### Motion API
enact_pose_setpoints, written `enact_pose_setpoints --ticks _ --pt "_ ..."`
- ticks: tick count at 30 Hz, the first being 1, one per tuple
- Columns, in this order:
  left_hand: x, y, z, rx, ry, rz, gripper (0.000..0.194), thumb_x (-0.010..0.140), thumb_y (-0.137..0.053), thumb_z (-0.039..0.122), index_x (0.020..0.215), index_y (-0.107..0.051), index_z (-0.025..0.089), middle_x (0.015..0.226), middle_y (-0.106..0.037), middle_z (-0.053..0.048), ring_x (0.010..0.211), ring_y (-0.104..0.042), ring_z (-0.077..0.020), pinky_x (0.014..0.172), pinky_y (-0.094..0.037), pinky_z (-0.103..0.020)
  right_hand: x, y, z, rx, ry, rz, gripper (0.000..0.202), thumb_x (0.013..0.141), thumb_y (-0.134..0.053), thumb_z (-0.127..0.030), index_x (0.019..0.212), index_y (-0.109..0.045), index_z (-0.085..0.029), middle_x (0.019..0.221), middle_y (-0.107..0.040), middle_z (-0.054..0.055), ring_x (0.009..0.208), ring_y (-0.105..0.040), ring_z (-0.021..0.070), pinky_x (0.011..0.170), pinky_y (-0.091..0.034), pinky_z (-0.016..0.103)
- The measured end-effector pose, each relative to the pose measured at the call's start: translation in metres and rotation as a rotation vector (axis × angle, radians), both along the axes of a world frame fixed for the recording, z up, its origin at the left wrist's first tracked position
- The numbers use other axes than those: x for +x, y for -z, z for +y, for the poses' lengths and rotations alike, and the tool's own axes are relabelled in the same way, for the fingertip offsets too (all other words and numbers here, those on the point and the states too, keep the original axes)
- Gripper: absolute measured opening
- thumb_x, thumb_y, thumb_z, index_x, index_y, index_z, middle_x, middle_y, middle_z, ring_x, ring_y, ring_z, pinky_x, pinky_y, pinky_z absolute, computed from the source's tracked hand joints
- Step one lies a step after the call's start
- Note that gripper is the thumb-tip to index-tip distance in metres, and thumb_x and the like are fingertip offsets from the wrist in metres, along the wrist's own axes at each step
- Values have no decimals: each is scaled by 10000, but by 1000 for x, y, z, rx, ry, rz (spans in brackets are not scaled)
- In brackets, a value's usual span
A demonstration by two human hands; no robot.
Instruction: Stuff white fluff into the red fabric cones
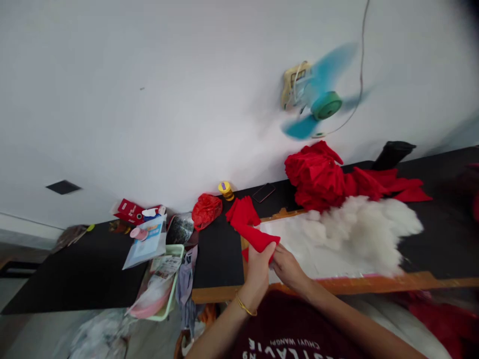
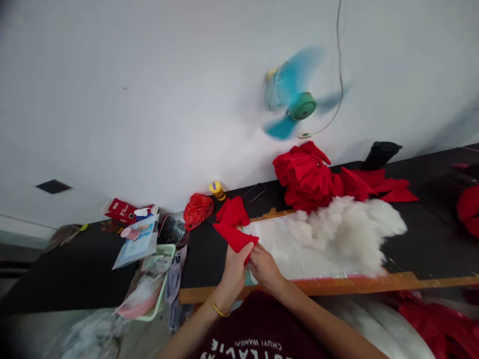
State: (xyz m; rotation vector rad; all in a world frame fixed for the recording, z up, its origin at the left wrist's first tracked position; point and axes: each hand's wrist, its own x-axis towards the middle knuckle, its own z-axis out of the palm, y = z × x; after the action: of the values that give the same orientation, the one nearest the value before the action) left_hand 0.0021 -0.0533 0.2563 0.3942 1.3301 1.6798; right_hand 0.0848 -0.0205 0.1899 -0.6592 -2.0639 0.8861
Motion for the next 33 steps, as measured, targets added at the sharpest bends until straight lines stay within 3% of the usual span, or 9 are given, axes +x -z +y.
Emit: enact_pose_setpoints --ticks 5,7,10,13,17,22,27,30,33 --pt "-3 3 0 -31 -50 -114 384 648 -807 254 995 -681 149 992 -747 -111 982 -693 -266 943 -497 -379 -4 -4 3 -112 -6 -1 390 778 -450 -39 1042 -694 -193 1011 -727 88 974 -686 237 848 -578 370" --pt "-15 4 3 -78 -92 -232 313 661 -790 264 941 -694 159 942 -755 -87 948 -702 -260 918 -511 -372 3 -13 6 -114 22 42 336 839 -475 -82 1079 -671 -210 1137 -696 98 1041 -670 232 852 -576 356" --pt "-32 3 8 -125 -84 -419 253 688 -771 275 899 -711 151 925 -762 -87 912 -708 -246 902 -523 -355 20 -27 7 -41 154 88 315 885 -591 -220 1199 -598 -224 1386 -551 141 1171 -605 259 911 -556 399" --pt "-40 1 11 -61 -20 -500 338 728 -761 368 966 -721 132 987 -762 -105 954 -704 -250 936 -512 -354 35 -31 3 103 257 78 320 870 -661 -270 1181 -595 -233 1265 -601 142 1110 -613 269 925 -542 445" --pt "-30 3 11 -49 2 -440 459 762 -710 517 990 -716 120 977 -756 -120 990 -695 -277 956 -501 -378 34 -26 -4 76 126 24 310 939 -566 -216 1249 -558 -237 1047 -668 94 823 -655 188 727 -587 328" --pt "-11 11 8 -65 -34 -229 405 768 -726 471 1001 -707 140 1045 -737 -145 1027 -675 -274 964 -489 -391 14 -23 -1 134 36 9 354 951 -442 -127 1285 -522 -211 1140 -659 128 1037 -605 258 867 -555 427" --pt "-5 14 6 -53 -35 -79 456 743 -760 458 1103 -678 192 1109 -727 -106 1045 -668 -262 962 -492 -392 11 -18 0 -75 30 -111 299 894 -470 -119 1178 -539 -183 951 -637 101 892 -589 240 765 -550 382" --pt "-5 15 3 -62 -3 -53 467 726 -776 447 1095 -680 177 1081 -736 -111 1009 -683 -258 950 -496 -390 15 -17 0 -147 -82 -86 215 856 -499 -124 1046 -573 -192 999 -632 98 952 -585 240 866 -523 417" --pt "-5 17 -2 -87 82 -55 411 726 -774 441 1011 -702 154 1011 -746 -119 953 -698 -261 910 -512 -395 18 -18 2 -181 -215 -83 264 775 -526 -88 1005 -585 -203 1057 -638 88 1051 -577 248 955 -479 425"
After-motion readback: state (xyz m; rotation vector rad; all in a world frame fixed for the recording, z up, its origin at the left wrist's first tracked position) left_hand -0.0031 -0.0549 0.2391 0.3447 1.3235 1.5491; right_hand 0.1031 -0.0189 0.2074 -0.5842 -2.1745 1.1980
